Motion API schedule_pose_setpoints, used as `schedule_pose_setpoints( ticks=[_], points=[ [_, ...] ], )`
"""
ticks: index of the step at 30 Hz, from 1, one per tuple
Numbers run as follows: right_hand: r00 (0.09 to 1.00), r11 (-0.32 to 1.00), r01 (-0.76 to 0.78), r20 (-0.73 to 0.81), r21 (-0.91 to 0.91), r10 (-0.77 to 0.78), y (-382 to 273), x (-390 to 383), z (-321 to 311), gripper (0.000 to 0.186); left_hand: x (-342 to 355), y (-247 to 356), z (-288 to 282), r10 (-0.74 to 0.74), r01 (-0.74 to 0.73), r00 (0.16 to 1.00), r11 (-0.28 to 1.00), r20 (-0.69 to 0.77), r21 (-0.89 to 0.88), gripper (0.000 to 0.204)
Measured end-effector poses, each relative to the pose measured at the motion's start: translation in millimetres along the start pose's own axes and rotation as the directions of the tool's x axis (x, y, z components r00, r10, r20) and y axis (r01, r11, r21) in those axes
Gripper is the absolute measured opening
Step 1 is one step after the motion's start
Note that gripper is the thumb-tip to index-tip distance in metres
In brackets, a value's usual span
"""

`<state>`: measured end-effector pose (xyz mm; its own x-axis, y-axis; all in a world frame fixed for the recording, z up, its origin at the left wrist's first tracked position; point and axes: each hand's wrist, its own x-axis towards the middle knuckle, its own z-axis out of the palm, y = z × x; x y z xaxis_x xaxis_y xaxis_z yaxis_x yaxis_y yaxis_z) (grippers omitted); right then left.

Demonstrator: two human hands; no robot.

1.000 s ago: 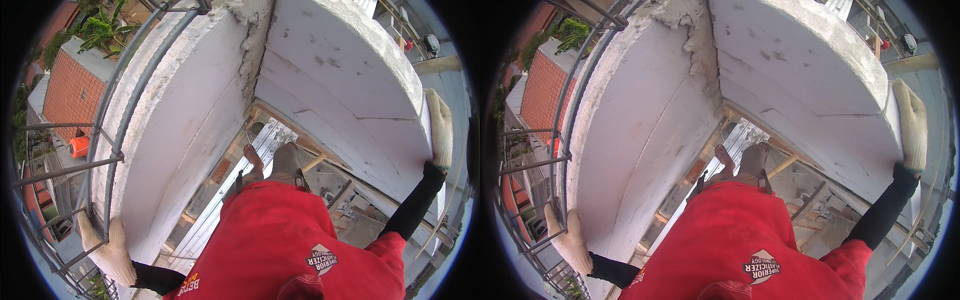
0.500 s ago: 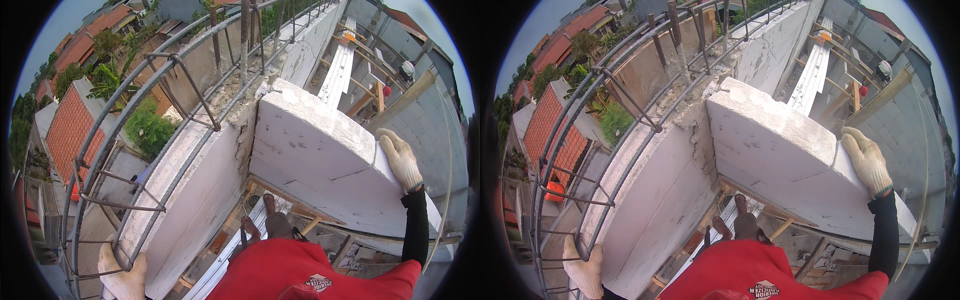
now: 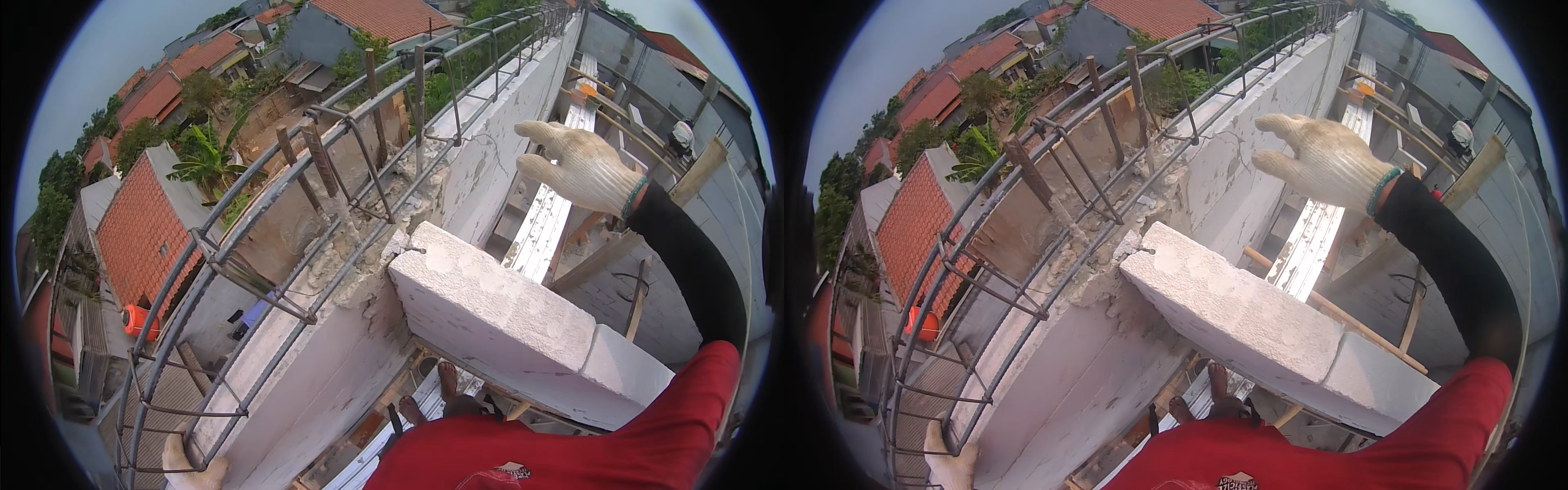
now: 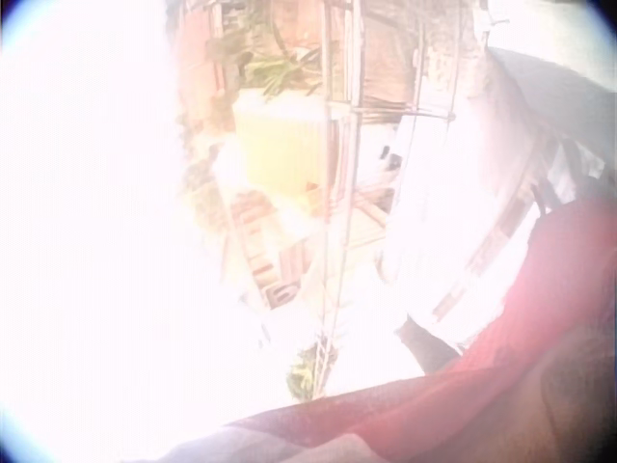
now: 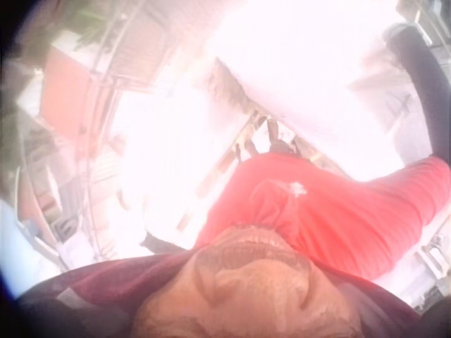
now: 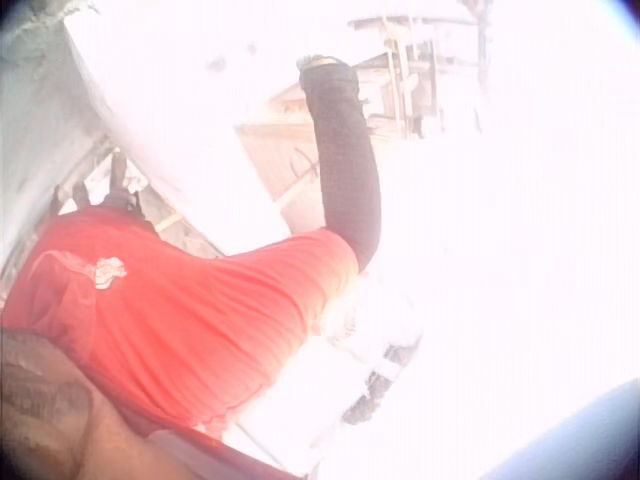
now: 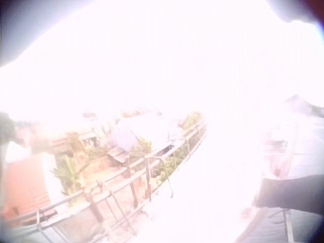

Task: The person walks along a narrow wooden plank on scaffolding and picks up a large white concrete block. They position the block against a metal railing and secure it by tying a wire around the block and the railing structure.

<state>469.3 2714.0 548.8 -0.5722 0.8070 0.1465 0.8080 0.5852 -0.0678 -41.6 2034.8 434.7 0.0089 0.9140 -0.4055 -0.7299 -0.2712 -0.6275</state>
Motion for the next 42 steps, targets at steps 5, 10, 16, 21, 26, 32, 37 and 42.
schedule_pose_setpoints(
  ticks=[5,10,16,21,26,32,37,42],
  points=[
    [0.984,0.946,-0.105,0.173,0.305,0.053,-9.2,66.2,42.7,0.063,-17.2,17.8,-6.2,-0.259,0.304,0.952,0.742,0.164,-0.597,0.065],
    [0.971,0.822,-0.125,0.238,0.556,-0.014,-0.5,78.2,46.9,0.04,15.9,-15.1,10.7,-0.218,0.44,0.834,-0.293,0.508,-0.849,0.065],
    [0.998,0.848,0.001,-0.059,0.53,0.036,25.0,87.6,87.1,0.035,28.3,-32.8,25.3,-0.05,0.529,0.756,-0.539,0.652,-0.655,0.064],
    [0.97,0.808,0.232,-0.191,0.541,-0.15,39.0,73.4,133.1,0.034,26.8,-38.7,29.1,0.018,0.569,0.75,-0.526,0.661,-0.632,0.063],
    [0.945,0.787,0.291,-0.291,0.544,-0.149,47.5,68.2,147.1,0.033,25.5,-48.1,45.8,0.049,0.576,0.762,-0.507,0.645,-0.642,0.063],
    [0.936,0.759,0.334,-0.291,0.559,-0.198,41.8,80.2,154.9,0.031,8.9,-55.4,45.1,0.084,0.602,0.749,-0.501,0.658,-0.621,0.062],
    [0.932,0.765,0.345,-0.296,0.544,-0.21,38.0,74.6,149.1,0.029,1.2,-48.4,47.9,0.061,0.594,0.747,-0.507,0.662,-0.624,0.062],
    [0.931,0.762,0.355,-0.274,0.542,-0.239,28.7,80.6,153.1,0.028,-18.0,-45.6,36.1,0.069,0.605,0.736,-0.513,0.673,-0.609,0.061]
  ],
)
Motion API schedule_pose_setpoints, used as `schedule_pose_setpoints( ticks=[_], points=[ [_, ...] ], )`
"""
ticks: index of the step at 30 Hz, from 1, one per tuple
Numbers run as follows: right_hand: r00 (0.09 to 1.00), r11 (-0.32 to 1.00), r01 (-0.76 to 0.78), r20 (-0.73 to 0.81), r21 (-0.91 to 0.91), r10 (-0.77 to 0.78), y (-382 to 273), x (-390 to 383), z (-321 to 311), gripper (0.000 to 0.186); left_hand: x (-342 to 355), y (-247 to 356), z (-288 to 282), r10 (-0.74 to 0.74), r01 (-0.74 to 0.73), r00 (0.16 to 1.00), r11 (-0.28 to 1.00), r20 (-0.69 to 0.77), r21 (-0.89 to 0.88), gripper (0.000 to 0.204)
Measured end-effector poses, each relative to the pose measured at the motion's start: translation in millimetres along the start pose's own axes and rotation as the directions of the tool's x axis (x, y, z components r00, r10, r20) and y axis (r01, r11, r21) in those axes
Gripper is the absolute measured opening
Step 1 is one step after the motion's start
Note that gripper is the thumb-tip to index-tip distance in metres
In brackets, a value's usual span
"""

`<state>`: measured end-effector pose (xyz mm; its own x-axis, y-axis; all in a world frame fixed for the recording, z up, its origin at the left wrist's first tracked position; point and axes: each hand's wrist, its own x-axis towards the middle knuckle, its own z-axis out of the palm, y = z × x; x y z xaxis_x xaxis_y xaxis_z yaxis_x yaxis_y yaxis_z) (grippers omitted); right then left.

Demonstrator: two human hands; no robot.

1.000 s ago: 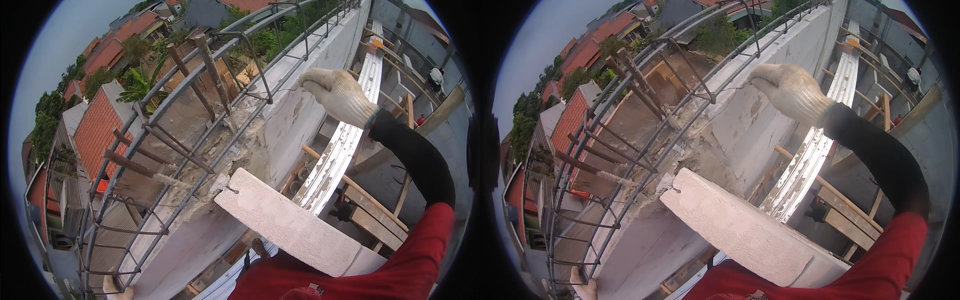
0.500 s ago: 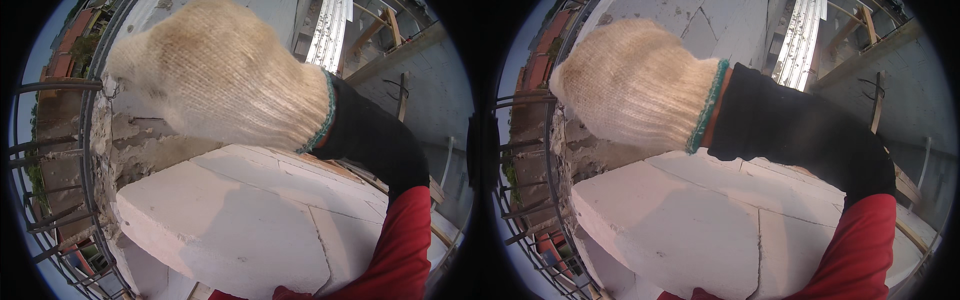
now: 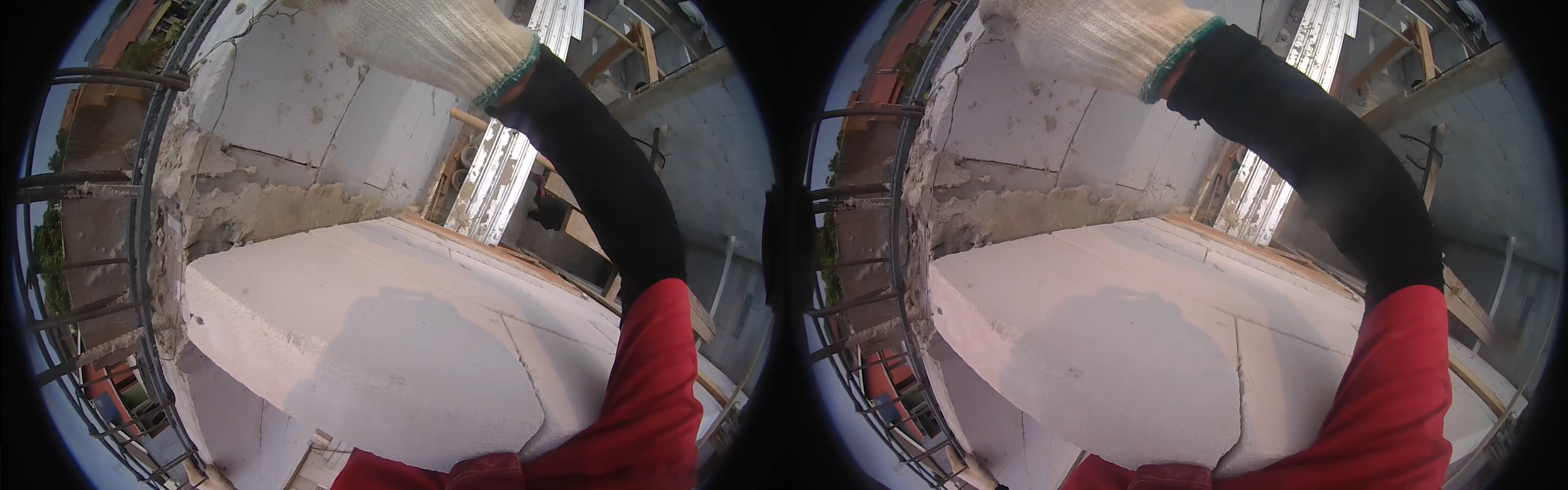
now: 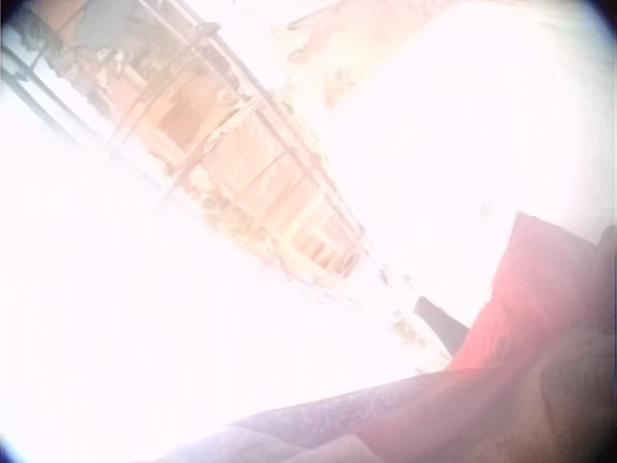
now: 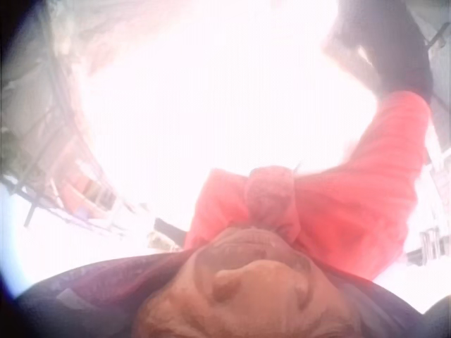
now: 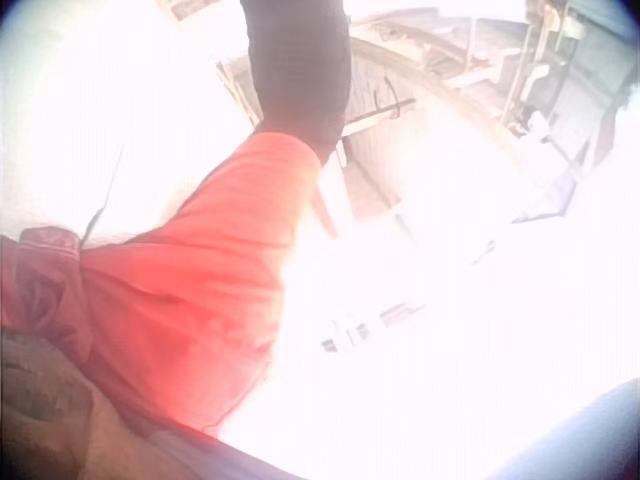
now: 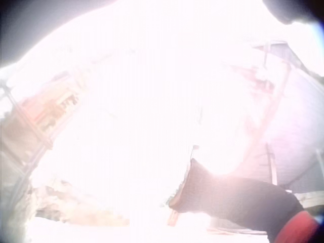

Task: The person walks along a narrow wooden plank on scaffolding and picks up a large white concrete block. They position the block against a metal railing and secure it by tying a wire around the block and the railing structure.

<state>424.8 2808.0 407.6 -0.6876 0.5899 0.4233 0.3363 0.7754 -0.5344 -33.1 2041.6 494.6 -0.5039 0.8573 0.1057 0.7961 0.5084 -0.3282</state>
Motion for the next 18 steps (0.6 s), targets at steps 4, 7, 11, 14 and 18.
schedule_pose_setpoints(
  ticks=[4,7,11,14,18],
  points=[
    [1.0,1.0,0.014,-0.003,-0.018,-0.014,-5.1,0.0,-3.8,0.027,-2.4,-1.7,2.8,0.005,-0.005,1.0,1.0,-0.009,-0.011,0.061],
    [1.0,1.0,0.011,0.004,-0.006,-0.011,-6.7,-0.1,-3.7,0.027,-7.9,-5.6,3.3,0.004,-0.004,1.0,1.0,-0.011,-0.013,0.061],
    [1.0,0.999,0.025,0.013,-0.02,-0.025,-10.4,-5.3,-5.4,0.027,-11.5,-12.4,5.2,0.065,-0.065,0.998,0.998,-0.014,0.018,0.06],
    [0.999,0.999,0.042,0.004,-0.032,-0.042,-14.6,-9.7,-6.3,0.027,-7.8,-31.1,-5.5,0.248,-0.247,0.969,0.959,0.016,0.14,0.06],
    [0.99,0.99,0.139,0.013,-0.025,-0.138,-31.6,-0.5,12.1,0.027,-15.2,-12.5,-53.6,0.629,-0.699,0.692,0.459,0.355,0.548,0.061]
  ],
)
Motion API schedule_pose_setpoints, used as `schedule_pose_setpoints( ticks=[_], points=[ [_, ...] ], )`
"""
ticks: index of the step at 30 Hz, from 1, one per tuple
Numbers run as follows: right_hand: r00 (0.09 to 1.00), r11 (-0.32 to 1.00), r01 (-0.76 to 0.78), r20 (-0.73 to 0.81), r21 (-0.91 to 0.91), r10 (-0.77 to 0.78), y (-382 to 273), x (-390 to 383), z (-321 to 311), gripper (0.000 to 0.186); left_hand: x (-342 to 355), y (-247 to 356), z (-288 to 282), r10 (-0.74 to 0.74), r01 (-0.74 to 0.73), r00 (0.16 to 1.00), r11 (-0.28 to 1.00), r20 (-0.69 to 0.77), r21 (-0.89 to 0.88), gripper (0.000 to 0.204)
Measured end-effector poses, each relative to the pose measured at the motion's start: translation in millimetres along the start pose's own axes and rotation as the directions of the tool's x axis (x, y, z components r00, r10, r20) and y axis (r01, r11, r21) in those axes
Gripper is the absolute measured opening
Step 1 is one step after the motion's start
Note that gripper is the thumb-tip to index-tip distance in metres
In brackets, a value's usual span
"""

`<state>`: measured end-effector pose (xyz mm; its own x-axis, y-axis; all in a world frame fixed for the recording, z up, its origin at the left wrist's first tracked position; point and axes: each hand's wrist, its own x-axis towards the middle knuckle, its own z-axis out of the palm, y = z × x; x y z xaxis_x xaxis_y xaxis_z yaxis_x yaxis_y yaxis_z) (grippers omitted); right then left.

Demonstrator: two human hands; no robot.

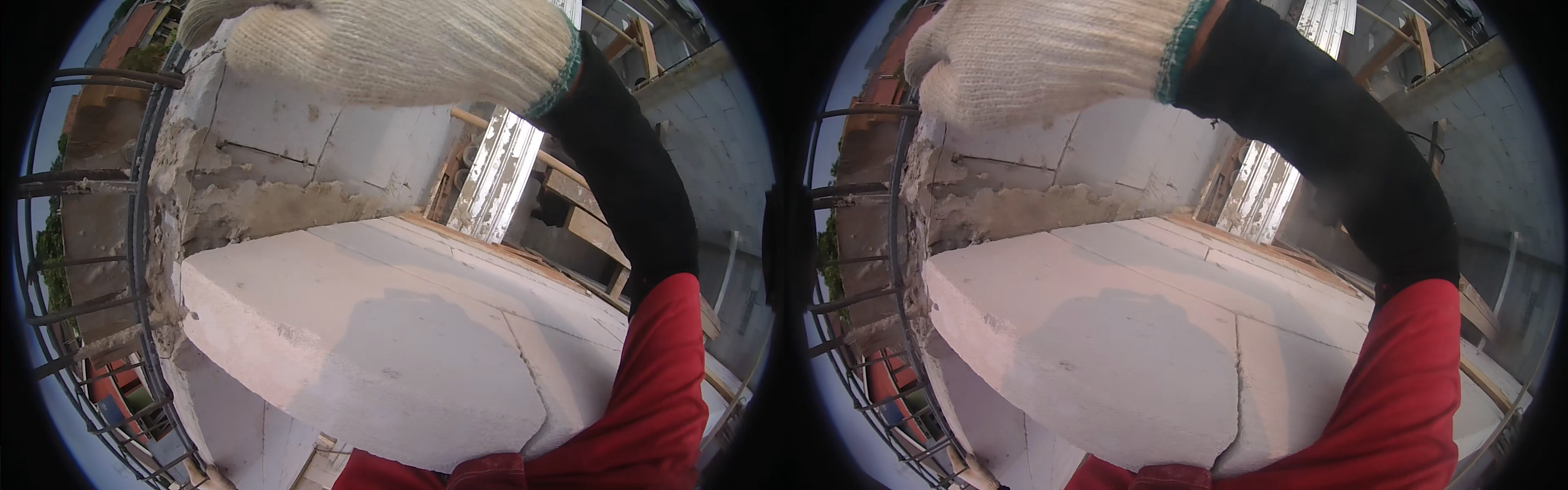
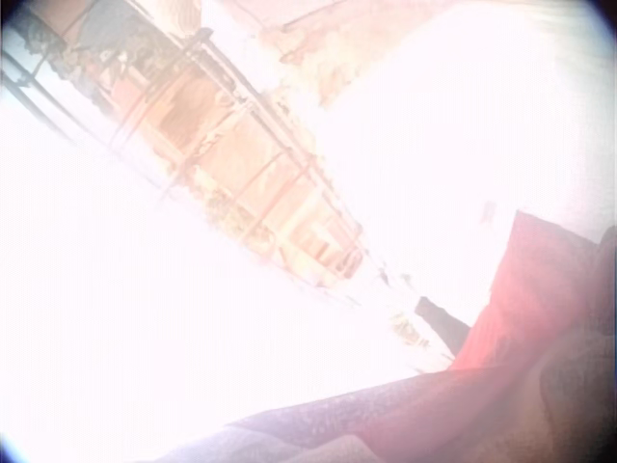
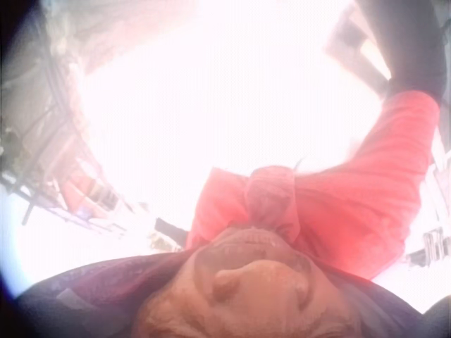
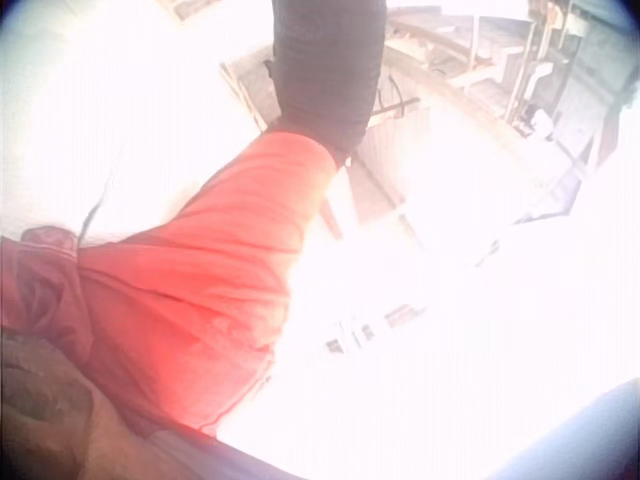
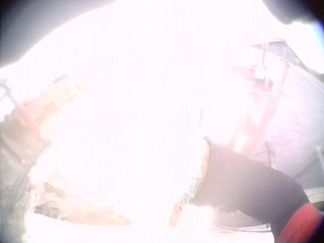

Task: The person walks along a narrow wooden plank on scaffolding and picks up a large white concrete block. They position the block against a metal railing and secure it by tying a wire around the block and the railing structure.

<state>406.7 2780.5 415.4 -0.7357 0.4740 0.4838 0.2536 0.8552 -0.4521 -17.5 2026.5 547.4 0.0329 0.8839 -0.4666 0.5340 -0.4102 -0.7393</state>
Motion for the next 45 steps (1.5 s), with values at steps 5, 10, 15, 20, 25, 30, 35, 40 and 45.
schedule_pose_setpoints(
  ticks=[5,10,15,20,25,30,35,40,45],
  points=[
    [0.988,0.98,0.122,-0.07,-0.157,-0.134,-20.8,-7.3,-4.0,0.028,44.6,-9.3,1.7,-0.211,0.196,0.976,0.959,-0.054,-0.206,0.066],
    [0.937,0.879,0.274,-0.097,-0.389,-0.335,-39.2,-2.9,7.8,0.029,41.6,9.7,20.7,-0.563,0.51,0.822,0.662,0.085,-0.549,0.067],
    [0.884,0.87,0.341,-0.194,-0.357,-0.426,-36.1,-7.5,26.2,0.027,49.7,16.7,27.0,-0.714,0.62,0.666,0.371,0.215,-0.691,0.068],
    [0.785,0.836,0.464,-0.301,-0.294,-0.541,-17.8,0.9,24.9,0.022,52.7,22.0,27.0,-0.773,0.639,0.564,0.185,0.292,-0.746,0.069],
    [0.816,0.832,0.444,-0.235,-0.332,-0.529,-20.3,-2.4,31.0,0.023,50.9,25.8,22.4,-0.801,0.628,0.494,0.059,0.339,-0.776,0.07],
    [0.813,0.8,0.439,-0.199,-0.409,-0.548,-21.2,-1.4,34.0,0.018,59.4,23.3,21.7,-0.824,0.602,0.444,-0.016,0.351,-0.799,0.072],
    [0.899,0.895,0.43,-0.033,-0.118,-0.436,-21.0,6.6,16.1,0.021,53.6,27.6,10.1,-0.824,0.607,0.422,-0.053,0.378,-0.793,0.074],
    [0.97,0.966,0.21,0.089,0.149,-0.224,-44.8,32.2,-27.0,0.038,71.2,50.9,24.0,-0.923,0.634,0.266,-0.051,0.28,-0.772,0.073],
    [0.961,0.961,0.242,0.103,0.131,-0.256,-47.9,35.8,-9.6,0.039,114.4,37.8,-32.6,-0.869,0.675,0.302,-0.095,0.391,-0.732,0.069]
  ],
)
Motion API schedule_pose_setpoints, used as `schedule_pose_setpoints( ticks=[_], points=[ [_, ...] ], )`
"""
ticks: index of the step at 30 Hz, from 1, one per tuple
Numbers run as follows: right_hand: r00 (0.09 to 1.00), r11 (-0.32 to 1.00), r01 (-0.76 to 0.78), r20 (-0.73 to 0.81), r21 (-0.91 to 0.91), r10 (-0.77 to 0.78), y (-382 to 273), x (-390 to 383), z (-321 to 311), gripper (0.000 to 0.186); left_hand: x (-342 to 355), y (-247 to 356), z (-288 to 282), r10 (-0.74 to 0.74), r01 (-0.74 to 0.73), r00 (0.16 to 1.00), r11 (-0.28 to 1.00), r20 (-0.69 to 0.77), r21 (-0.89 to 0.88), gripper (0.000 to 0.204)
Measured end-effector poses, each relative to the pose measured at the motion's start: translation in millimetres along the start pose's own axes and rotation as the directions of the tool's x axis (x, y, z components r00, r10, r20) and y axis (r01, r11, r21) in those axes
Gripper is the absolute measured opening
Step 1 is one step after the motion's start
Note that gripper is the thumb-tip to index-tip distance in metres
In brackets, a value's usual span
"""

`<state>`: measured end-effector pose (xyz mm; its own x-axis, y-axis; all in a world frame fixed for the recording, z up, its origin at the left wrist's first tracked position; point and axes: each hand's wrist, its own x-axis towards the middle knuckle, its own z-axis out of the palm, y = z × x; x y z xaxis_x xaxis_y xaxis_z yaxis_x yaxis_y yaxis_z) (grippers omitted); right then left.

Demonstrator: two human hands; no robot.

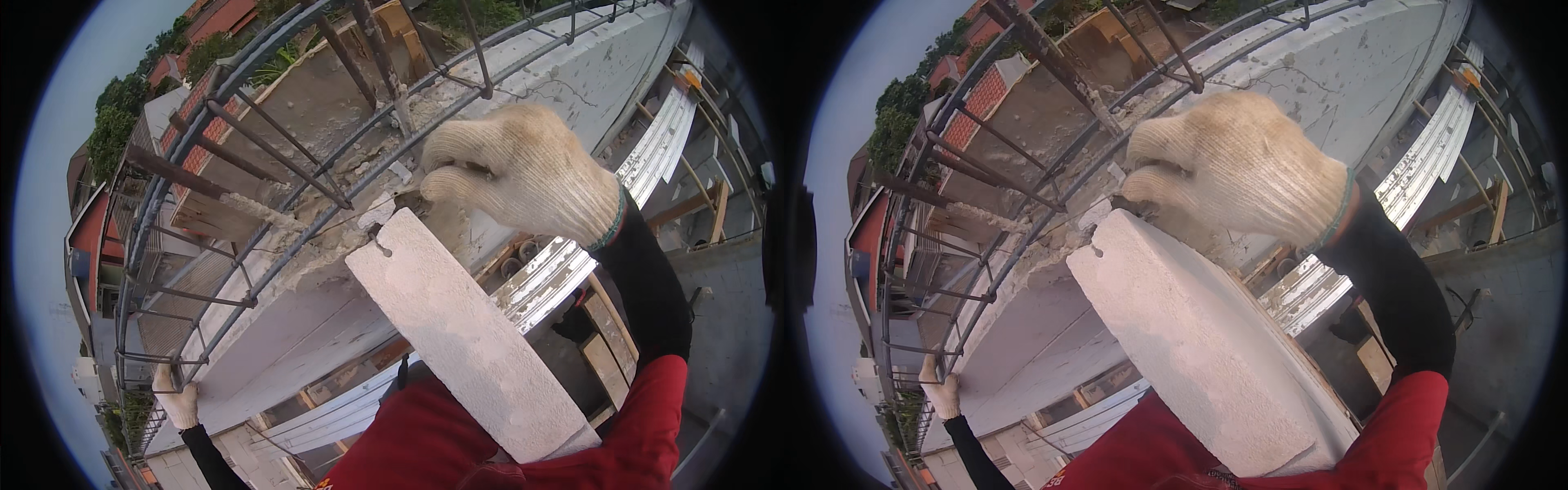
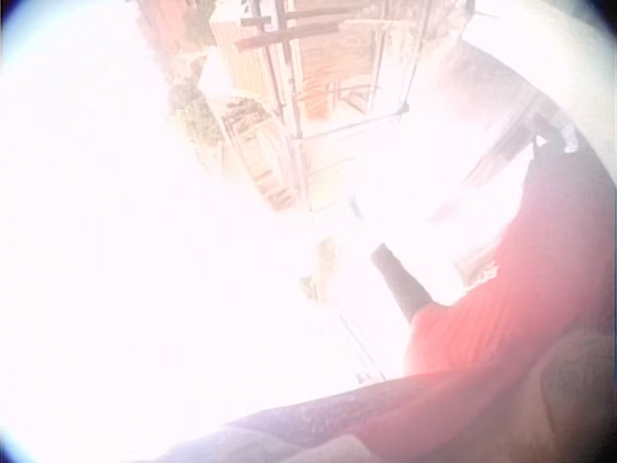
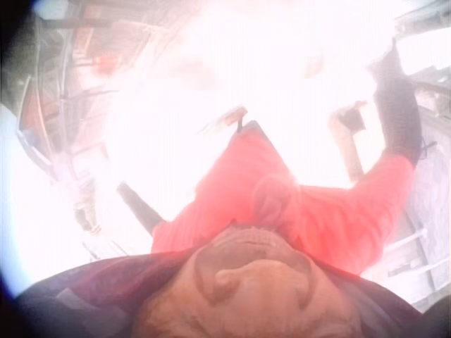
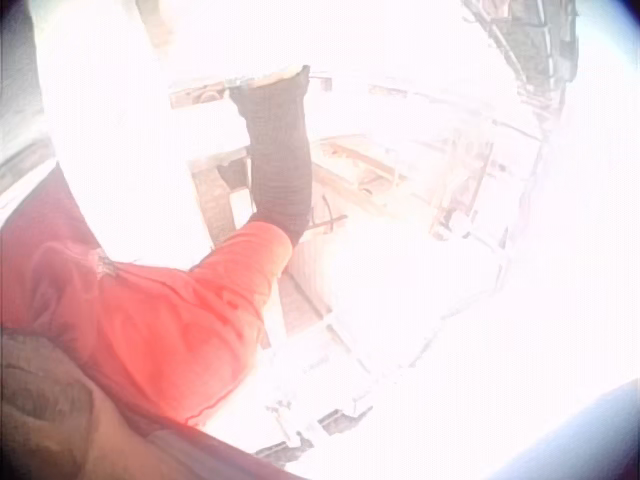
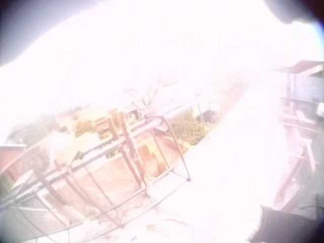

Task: The person walks along a narrow wooden plank on scaffolding and picks up a large white concrete block. They position the block against a metal railing and secure it by tying a wire around the block and the railing structure.

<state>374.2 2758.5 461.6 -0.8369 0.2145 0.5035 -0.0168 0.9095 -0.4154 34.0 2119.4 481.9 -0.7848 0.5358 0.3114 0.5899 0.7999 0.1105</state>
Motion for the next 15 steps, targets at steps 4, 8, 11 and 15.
schedule_pose_setpoints(
  ticks=[4,8,11,15],
  points=[
    [0.996,0.996,0.088,0.036,-0.018,-0.088,-48.6,1.3,0.1,0.039,-8.6,31.2,2.8,0.037,-0.036,0.998,0.999,-0.05,0.033,0.066],
    [0.945,0.967,0.253,0.21,0.018,-0.251,-62.1,8.4,-4.5,0.038,-11.1,20.1,8.8,0.089,-0.072,0.986,0.99,-0.144,0.122,0.069],
    [0.942,0.986,-0.135,0.321,0.098,0.097,-45.6,12.5,-50.6,0.034,-17.2,34.9,3.0,0.021,-0.01,0.995,0.994,-0.103,0.104,0.069],
    [0.922,0.985,-0.17,0.352,-0.007,0.161,-67.1,35.2,-38.2,0.036,-10.0,36.2,4.4,0.061,-0.051,0.99,0.995,-0.126,0.087,0.069]
  ],
)
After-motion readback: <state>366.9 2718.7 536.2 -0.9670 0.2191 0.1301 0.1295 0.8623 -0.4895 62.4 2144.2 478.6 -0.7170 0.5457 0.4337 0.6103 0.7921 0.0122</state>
